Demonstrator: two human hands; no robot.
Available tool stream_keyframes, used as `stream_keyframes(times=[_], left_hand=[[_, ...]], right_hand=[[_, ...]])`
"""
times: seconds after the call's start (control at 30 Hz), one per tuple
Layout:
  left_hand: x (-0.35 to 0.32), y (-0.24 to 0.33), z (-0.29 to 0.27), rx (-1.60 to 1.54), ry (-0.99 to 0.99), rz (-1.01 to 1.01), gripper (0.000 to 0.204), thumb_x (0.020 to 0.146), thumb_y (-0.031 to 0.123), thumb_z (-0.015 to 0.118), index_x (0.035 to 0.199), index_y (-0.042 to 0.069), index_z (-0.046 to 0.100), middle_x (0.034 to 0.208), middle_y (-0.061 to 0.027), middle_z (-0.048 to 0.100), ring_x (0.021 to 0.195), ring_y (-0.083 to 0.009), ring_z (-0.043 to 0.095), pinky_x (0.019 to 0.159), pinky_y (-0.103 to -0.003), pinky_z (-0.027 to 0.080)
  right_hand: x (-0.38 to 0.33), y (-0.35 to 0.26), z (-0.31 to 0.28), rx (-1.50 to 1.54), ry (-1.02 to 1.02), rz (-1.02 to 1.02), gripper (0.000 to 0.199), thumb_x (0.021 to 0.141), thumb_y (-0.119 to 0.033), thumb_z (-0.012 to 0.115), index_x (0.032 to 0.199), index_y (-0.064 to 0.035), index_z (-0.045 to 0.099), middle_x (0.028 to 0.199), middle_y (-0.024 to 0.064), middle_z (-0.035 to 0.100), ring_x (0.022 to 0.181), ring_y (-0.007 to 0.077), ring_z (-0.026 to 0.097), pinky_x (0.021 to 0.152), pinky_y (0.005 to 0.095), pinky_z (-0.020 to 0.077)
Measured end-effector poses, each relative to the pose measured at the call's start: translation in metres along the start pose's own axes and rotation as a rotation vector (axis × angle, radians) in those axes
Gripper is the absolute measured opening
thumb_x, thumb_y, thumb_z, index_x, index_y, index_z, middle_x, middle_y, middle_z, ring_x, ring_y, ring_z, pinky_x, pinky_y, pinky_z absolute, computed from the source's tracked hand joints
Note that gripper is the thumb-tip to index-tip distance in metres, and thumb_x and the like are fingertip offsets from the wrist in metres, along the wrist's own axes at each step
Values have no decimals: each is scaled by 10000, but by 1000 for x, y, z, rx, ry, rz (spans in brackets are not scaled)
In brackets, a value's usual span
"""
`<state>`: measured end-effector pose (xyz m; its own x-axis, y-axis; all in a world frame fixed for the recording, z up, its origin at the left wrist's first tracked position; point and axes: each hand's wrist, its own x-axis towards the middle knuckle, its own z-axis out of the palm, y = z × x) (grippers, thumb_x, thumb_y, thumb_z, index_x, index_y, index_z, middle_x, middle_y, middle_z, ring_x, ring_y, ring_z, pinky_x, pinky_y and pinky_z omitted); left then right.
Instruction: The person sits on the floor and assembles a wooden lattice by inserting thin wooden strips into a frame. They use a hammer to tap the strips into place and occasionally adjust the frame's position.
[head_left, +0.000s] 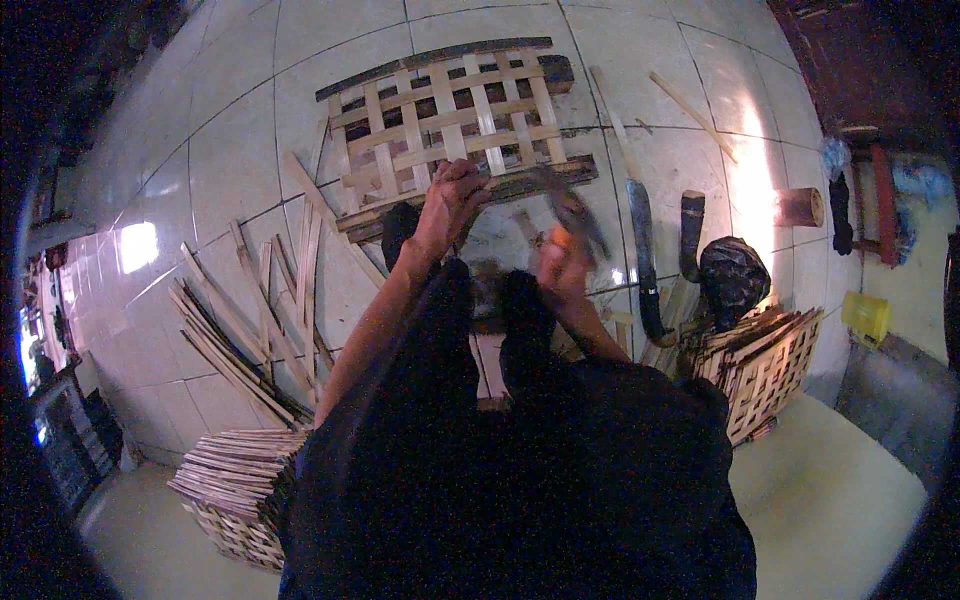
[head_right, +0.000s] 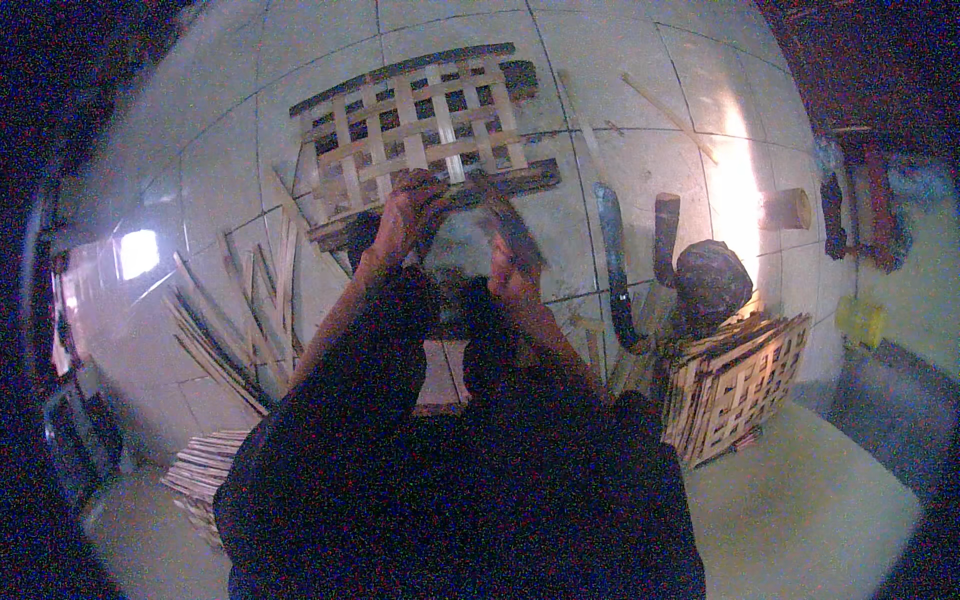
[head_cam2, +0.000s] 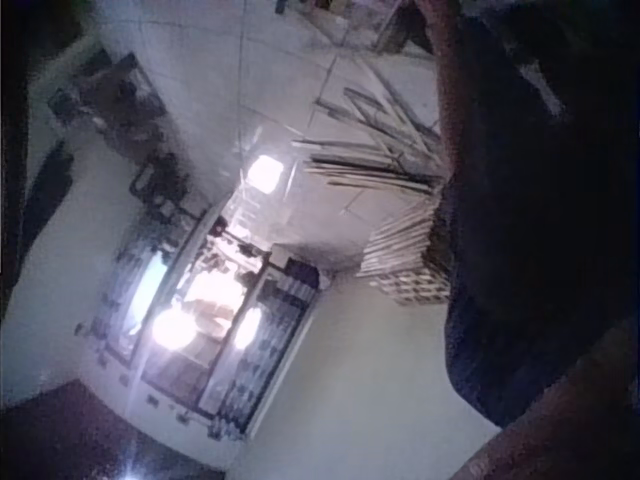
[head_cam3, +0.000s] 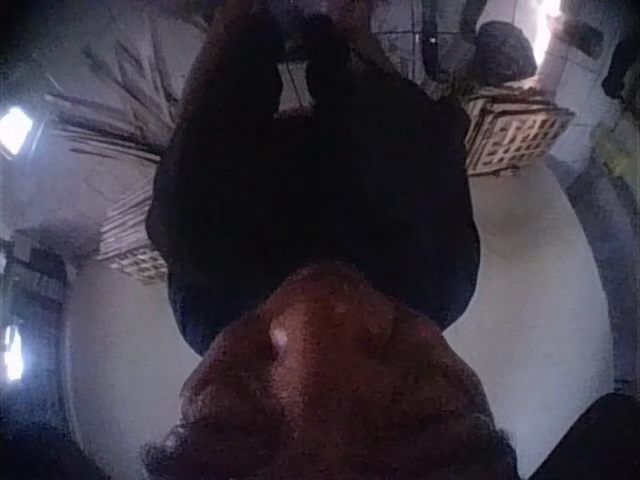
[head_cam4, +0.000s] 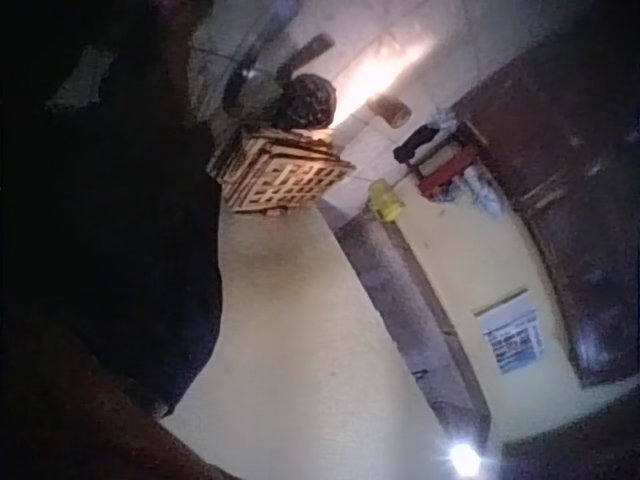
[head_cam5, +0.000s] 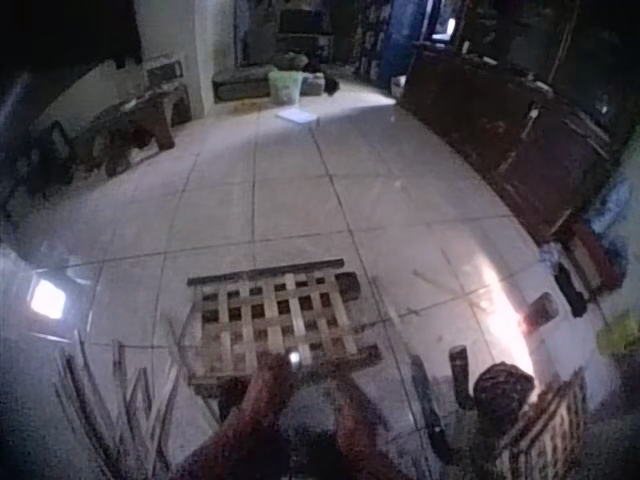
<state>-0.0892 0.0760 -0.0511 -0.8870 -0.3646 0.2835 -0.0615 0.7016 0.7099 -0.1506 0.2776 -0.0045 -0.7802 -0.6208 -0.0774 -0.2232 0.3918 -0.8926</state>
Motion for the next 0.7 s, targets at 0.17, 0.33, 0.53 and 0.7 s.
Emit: stream_keyframes(times=[0.17,0.33,0.53,0.7], left_hand=[[-2,0,-1,27,4,2,241,747,106,676,965,6,661,1003,-150,584,988,-335,532,894,-412,430],[2,2,-5,74,-35,-19,240,752,91,667,980,19,653,995,-138,569,1000,-343,517,892,-418,427],[3,18,-2,183,79,100,216,760,69,651,969,19,630,987,-128,561,982,-336,516,866,-425,435],[11,6,7,101,29,89,251,797,128,644,1028,30,635,1078,-151,581,1022,-362,535,896,-459,442]], right_hand=[[13,2,3,-131,-31,-17,283,983,-293,412,1116,-55,487,703,231,595,618,424,599,521,492,457],[13,7,2,-127,-59,36,293,980,-294,415,1102,-47,518,721,220,591,655,421,589,581,474,441],[-6,16,-40,-277,74,168,319,967,-346,451,1088,-56,506,772,222,629,672,415,619,605,505,472],[-26,69,-77,-440,151,236,375,946,-394,475,1080,-46,511,796,224,629,711,412,617,625,480,466]])
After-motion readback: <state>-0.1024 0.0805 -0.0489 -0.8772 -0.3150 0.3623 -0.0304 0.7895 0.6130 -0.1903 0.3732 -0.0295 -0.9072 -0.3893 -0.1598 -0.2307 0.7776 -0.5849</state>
